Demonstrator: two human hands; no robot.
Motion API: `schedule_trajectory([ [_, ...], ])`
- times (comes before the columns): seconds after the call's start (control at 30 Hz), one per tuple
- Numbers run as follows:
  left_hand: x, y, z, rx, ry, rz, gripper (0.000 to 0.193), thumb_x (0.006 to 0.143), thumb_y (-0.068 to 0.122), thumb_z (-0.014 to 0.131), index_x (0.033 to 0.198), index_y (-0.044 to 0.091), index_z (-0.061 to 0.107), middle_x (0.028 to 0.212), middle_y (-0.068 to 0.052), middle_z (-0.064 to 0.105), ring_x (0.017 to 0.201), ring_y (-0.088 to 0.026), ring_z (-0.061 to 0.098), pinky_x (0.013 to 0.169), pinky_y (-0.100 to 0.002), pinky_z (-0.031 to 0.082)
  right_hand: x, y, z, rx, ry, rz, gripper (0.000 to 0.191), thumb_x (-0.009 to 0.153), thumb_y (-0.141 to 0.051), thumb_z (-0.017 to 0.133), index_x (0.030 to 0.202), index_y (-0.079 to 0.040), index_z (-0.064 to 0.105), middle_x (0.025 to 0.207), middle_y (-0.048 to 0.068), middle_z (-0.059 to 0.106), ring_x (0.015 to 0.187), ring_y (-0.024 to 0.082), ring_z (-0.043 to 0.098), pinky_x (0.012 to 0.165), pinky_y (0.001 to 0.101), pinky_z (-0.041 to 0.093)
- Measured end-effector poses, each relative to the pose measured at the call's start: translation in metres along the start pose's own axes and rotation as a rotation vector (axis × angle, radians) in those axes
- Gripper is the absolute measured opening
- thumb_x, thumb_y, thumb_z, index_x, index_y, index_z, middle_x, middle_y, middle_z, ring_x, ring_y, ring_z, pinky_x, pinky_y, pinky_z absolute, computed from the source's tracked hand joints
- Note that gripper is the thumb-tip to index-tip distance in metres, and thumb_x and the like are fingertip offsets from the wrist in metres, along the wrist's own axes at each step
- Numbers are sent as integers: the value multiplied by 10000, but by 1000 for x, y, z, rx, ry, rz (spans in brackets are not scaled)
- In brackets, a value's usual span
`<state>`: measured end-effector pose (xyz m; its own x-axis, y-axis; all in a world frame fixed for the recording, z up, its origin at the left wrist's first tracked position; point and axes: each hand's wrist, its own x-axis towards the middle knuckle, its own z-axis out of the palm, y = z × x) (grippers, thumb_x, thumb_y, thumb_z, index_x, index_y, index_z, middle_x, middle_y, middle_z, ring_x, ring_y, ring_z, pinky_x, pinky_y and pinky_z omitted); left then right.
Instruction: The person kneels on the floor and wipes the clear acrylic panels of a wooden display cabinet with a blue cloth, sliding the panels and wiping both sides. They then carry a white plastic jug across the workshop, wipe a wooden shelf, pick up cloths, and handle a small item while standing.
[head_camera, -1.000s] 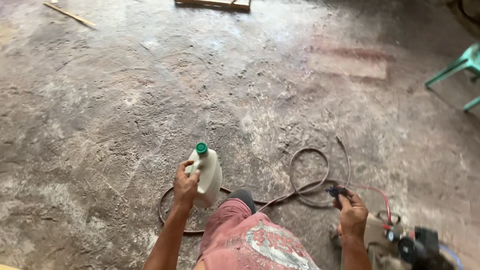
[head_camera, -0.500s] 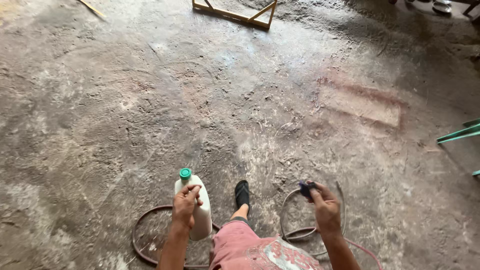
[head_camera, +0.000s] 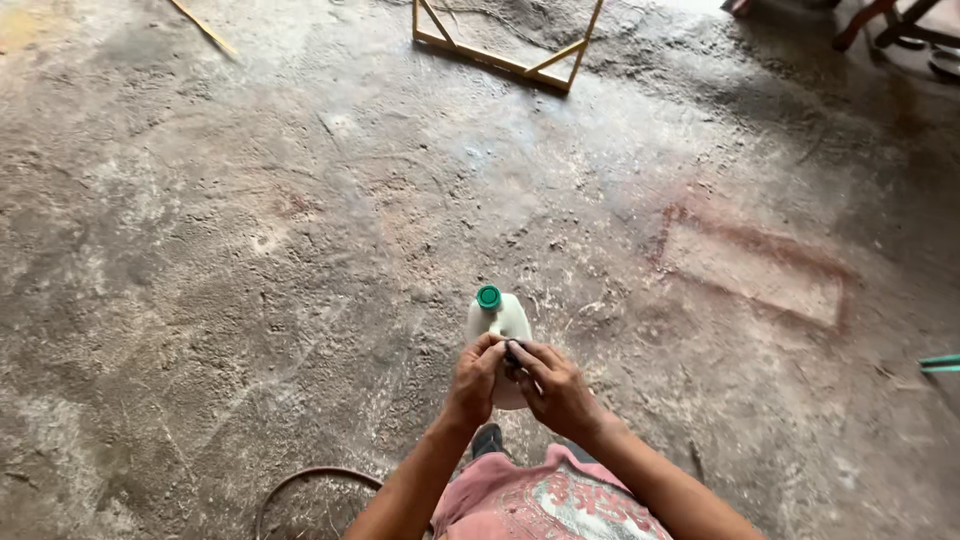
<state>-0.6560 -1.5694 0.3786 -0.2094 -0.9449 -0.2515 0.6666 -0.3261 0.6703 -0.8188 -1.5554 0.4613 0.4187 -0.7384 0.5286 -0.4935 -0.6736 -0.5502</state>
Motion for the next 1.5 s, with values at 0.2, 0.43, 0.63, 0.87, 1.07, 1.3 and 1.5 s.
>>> schedule_trajectory([
  [0.2, 57, 13, 33, -18, -46, 58, 189, 1058, 160, 576, 906, 61, 630, 760, -40, 644, 621, -98, 592, 587, -248, 494, 43, 62, -11, 221, 28, 8, 285, 847, -3, 765, 1115, -51, 681, 1095, 111, 727, 937, 263, 745, 802, 344, 617],
  [0.43, 137, 17, 53, 380, 101, 58, 171, 1024, 171, 595, 1120, 78, 700, 808, -38, 679, 594, -102, 600, 535, -239, 511, 78, 185, -29, 160, -43, 17, 281, 876, 59, 692, 1131, -55, 726, 908, 131, 712, 796, 281, 702, 680, 377, 577],
  [0.63, 197, 27, 57, 714, 678, 188, 438, 906, 24, 681, 1333, 121, 653, 889, -24, 683, 641, -95, 589, 502, -243, 518, 74, 365, -94, 94, 119, 457, 95, 983, -63, 618, 1051, -50, 683, 908, 131, 735, 777, 242, 722, 677, 361, 567],
  [0.87, 259, 37, 70, 489, 1079, 231, 495, 879, 28, 649, 1371, 32, 598, 680, -63, 587, 490, -129, 517, 416, -289, 417, 19, 508, -210, 260, 325, 1041, 203, 1132, -160, 628, 1203, -6, 739, 1012, 138, 734, 867, 206, 624, 748, 332, 491],
  [1.07, 321, 51, 50, 359, 1098, 246, 441, 894, 127, 679, 1305, -21, 620, 646, -54, 545, 416, -119, 437, 372, -291, 347, 85, 573, -244, 241, 256, 775, 272, 949, 18, 630, 1204, 17, 722, 1130, 130, 762, 1016, 175, 707, 918, 270, 543],
  [1.3, 435, 59, 9, 294, 1062, 107, 408, 946, 185, 672, 1253, -82, 633, 653, -68, 560, 417, -107, 415, 397, -272, 366, 205, 598, -217, 263, 218, 677, 264, 910, 0, 677, 1169, -33, 713, 1066, 83, 770, 916, 154, 730, 798, 272, 591],
  [1.5, 605, 74, 3, 427, 978, -44, 499, 900, 131, 684, 1367, -17, 589, 644, -69, 528, 424, -131, 416, 398, -318, 325, 306, 643, -232, -19, 125, 702, 177, 887, -76, 737, 1060, -42, 747, 894, 93, 755, 747, 152, 701, 640, 296, 558],
])
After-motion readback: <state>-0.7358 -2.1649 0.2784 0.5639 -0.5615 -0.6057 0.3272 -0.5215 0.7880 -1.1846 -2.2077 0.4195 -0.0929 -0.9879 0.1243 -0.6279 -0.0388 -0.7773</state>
